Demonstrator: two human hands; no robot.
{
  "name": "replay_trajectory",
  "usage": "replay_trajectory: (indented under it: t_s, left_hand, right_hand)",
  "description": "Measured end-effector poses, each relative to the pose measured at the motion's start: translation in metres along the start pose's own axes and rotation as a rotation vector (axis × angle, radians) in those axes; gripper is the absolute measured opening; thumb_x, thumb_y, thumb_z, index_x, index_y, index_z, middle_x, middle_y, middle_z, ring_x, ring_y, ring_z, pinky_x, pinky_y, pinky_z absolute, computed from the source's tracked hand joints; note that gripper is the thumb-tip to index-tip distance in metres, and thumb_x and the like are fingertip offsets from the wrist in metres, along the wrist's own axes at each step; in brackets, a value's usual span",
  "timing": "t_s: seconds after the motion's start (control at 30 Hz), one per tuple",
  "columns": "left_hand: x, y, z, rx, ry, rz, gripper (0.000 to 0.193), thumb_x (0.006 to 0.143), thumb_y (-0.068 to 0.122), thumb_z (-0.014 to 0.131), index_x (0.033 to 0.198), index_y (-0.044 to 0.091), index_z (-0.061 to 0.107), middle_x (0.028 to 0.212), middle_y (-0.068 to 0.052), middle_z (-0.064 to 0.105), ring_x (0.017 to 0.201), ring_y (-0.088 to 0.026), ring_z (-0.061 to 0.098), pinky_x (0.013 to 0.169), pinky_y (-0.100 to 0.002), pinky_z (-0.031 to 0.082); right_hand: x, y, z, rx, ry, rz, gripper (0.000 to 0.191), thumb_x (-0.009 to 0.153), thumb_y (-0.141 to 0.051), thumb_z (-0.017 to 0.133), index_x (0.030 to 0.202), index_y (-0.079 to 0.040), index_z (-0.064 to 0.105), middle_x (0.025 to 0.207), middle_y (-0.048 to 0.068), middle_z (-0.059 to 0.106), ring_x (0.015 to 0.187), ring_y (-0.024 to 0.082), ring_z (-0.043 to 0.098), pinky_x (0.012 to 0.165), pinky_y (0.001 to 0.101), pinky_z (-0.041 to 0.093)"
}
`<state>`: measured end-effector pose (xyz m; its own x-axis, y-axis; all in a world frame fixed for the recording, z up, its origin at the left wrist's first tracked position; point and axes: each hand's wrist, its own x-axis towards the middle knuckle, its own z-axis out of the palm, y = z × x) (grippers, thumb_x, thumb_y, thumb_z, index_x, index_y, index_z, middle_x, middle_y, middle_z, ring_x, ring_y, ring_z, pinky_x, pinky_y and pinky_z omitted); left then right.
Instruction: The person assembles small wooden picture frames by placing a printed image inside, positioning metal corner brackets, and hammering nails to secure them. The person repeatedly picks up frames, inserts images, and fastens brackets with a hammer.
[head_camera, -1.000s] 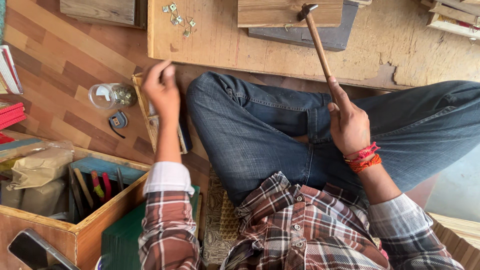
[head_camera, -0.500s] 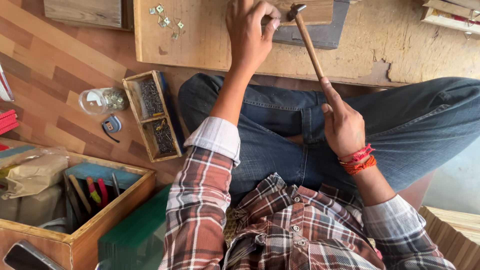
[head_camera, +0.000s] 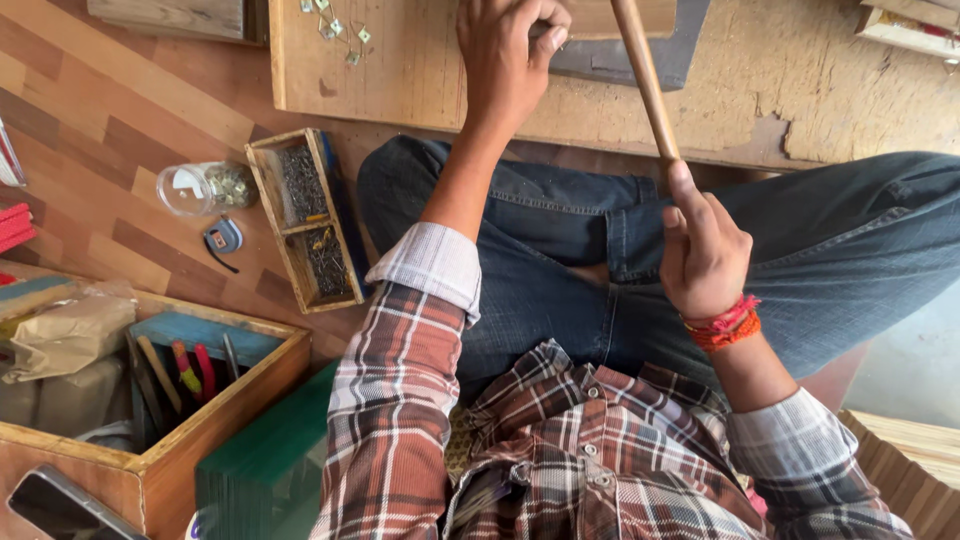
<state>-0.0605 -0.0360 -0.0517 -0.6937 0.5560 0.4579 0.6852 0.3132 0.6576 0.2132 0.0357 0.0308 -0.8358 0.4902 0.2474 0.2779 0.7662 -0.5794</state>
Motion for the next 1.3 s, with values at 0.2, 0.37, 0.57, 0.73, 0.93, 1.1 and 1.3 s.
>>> replay_trajectory:
  t_s: [0.2, 0.37, 0.57, 0.73, 0.93, 1.1, 1.3]
  left_hand:
    - [0.003, -0.014, 0.008, -0.005, 0.031, 0.046, 0.014, 0.084, 0.022, 0.083, 0.092, 0.018, 0.072, 0.109, -0.005, 0.061, 0.116, -0.033, 0.051, 0.107, -0.054, 0.034]
    - [-0.007, -0.038, 0.016, 0.166, 0.004, 0.038, 0.036, 0.098, 0.022, 0.078, 0.133, 0.022, 0.065, 0.133, 0.004, 0.063, 0.135, -0.023, 0.056, 0.127, -0.060, 0.023]
    - [-0.018, -0.053, 0.020, 0.162, 0.078, -0.173, 0.088, 0.086, 0.044, 0.086, 0.153, 0.014, 0.036, 0.155, -0.025, 0.040, 0.136, -0.046, 0.048, 0.109, -0.060, 0.037]
    - [-0.024, -0.054, 0.022, 0.062, 0.076, -0.177, 0.074, 0.091, 0.038, 0.086, 0.147, 0.016, 0.043, 0.149, -0.019, 0.047, 0.136, -0.045, 0.052, 0.108, -0.055, 0.049]
    - [-0.023, -0.053, 0.022, 0.062, 0.100, -0.165, 0.072, 0.087, 0.031, 0.087, 0.142, 0.012, 0.046, 0.146, -0.023, 0.047, 0.129, -0.046, 0.053, 0.101, -0.055, 0.049]
    - [-0.020, -0.050, 0.021, 0.112, 0.091, -0.179, 0.070, 0.088, 0.035, 0.089, 0.139, 0.012, 0.047, 0.138, -0.018, 0.051, 0.128, -0.045, 0.054, 0.104, -0.057, 0.046]
    - [-0.023, -0.049, 0.019, 0.109, 0.092, -0.197, 0.074, 0.087, 0.033, 0.088, 0.145, 0.013, 0.046, 0.147, -0.023, 0.046, 0.131, -0.046, 0.052, 0.107, -0.055, 0.043]
  right_hand:
    - [0.002, -0.013, -0.010, -0.035, -0.073, -0.020, 0.045, 0.107, -0.002, 0.062, 0.151, -0.010, 0.058, 0.108, 0.021, 0.071, 0.089, 0.038, 0.071, 0.074, 0.0413, 0.057]
    - [-0.001, -0.014, -0.013, 0.089, 0.204, -0.106, 0.041, 0.109, 0.000, 0.061, 0.149, -0.009, 0.054, 0.103, 0.019, 0.067, 0.084, 0.035, 0.071, 0.074, 0.0414, 0.056]
    - [0.005, -0.008, -0.005, -0.055, -0.086, -0.003, 0.042, 0.105, -0.002, 0.061, 0.147, -0.004, 0.063, 0.102, 0.020, 0.071, 0.084, 0.036, 0.070, 0.072, 0.0396, 0.056]
    - [0.004, -0.011, -0.003, 0.046, 0.183, -0.081, 0.035, 0.111, 0.001, 0.061, 0.146, -0.003, 0.059, 0.095, 0.019, 0.067, 0.081, 0.031, 0.069, 0.070, 0.0372, 0.056]
    - [0.001, -0.002, 0.000, -0.060, -0.016, -0.068, 0.040, 0.104, 0.003, 0.062, 0.144, 0.000, 0.062, 0.096, 0.021, 0.069, 0.078, 0.036, 0.068, 0.068, 0.0390, 0.053]
    - [-0.010, 0.003, 0.003, -0.003, 0.048, -0.079, 0.047, 0.102, 0.006, 0.058, 0.146, -0.010, 0.058, 0.096, 0.018, 0.066, 0.078, 0.032, 0.068, 0.071, 0.0356, 0.056]
    - [-0.011, -0.004, 0.006, 0.070, 0.191, -0.117, 0.047, 0.106, 0.004, 0.059, 0.150, -0.012, 0.052, 0.090, 0.014, 0.064, 0.075, 0.033, 0.066, 0.070, 0.0422, 0.056]
